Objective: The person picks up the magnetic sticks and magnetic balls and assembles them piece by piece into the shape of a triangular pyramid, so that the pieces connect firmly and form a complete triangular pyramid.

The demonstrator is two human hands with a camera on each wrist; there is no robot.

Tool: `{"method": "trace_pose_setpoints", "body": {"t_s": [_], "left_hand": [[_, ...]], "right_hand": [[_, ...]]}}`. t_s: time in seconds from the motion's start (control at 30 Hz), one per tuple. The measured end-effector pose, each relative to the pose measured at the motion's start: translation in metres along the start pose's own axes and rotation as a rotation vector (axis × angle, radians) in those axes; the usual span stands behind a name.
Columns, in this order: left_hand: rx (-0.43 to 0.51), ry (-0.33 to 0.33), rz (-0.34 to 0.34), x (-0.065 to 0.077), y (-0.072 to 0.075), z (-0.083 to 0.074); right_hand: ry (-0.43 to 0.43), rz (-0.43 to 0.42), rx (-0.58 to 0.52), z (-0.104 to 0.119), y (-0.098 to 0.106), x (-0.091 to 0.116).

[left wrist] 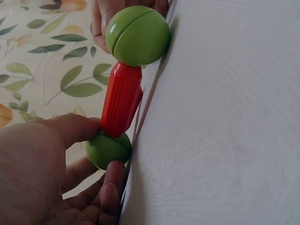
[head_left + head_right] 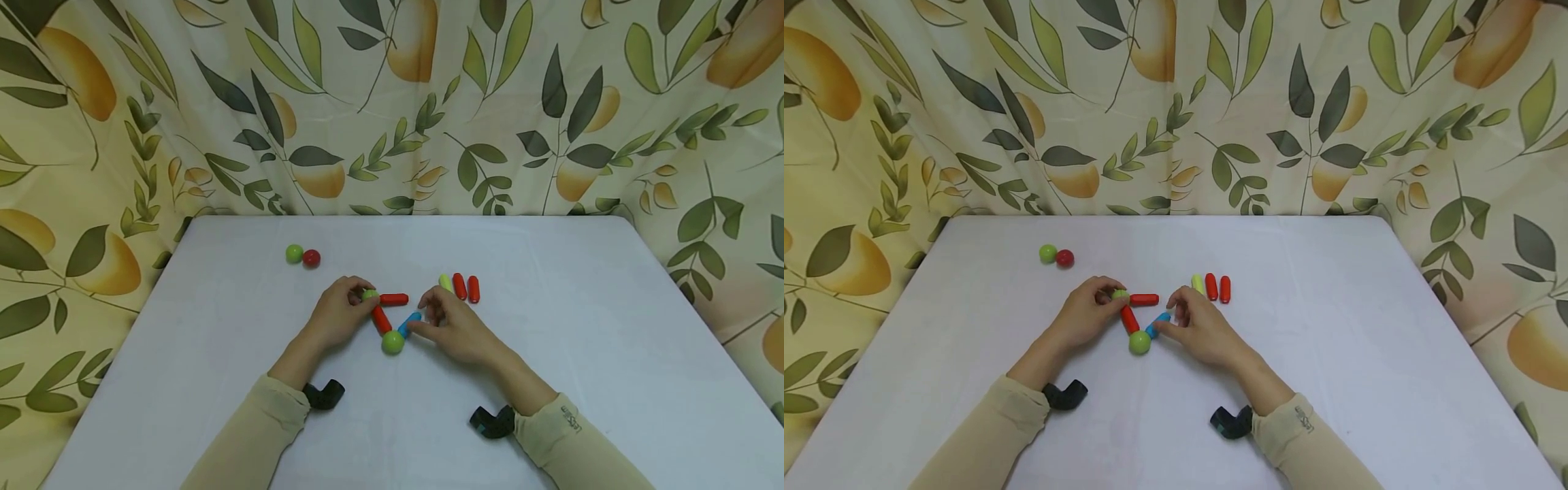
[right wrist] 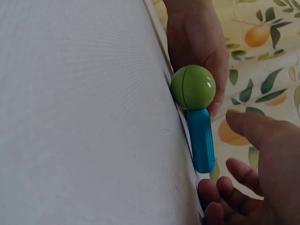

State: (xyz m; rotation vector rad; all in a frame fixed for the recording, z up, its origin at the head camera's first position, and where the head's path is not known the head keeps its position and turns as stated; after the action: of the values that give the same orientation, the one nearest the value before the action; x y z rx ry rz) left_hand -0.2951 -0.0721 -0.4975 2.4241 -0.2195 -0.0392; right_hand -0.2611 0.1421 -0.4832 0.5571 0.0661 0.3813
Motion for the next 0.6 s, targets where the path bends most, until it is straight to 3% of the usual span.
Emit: {"method": "trace_pose_setpoints", "body": {"t_s": [0.27, 0.6], "left_hand": [[0.047, -0.004, 0.017, 0.0015, -0.0005, 0.0006], [0.050, 0.003, 0.025, 0.0019, 0.0003, 0.0007]], "right_hand": [[0.028, 0.089, 0.092, 0.0023, -0.0085, 0.0042], [0.066, 0.078, 0.095, 0.0027, -0.0059, 0.0014]]}}
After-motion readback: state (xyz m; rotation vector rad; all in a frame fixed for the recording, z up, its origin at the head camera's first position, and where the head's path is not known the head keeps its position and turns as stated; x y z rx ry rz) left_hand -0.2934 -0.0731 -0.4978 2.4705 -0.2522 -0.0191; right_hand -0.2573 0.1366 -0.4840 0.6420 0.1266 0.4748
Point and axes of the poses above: each hand's wrist, its own x-axis away from the middle knuckle, its own y-axis out of the back of the hand, z = x × y, the point moved 7 cm from there along -x, towards the middle knuckle, and after that the axes turned 5 degrees about -x, right-handed, at the moved point
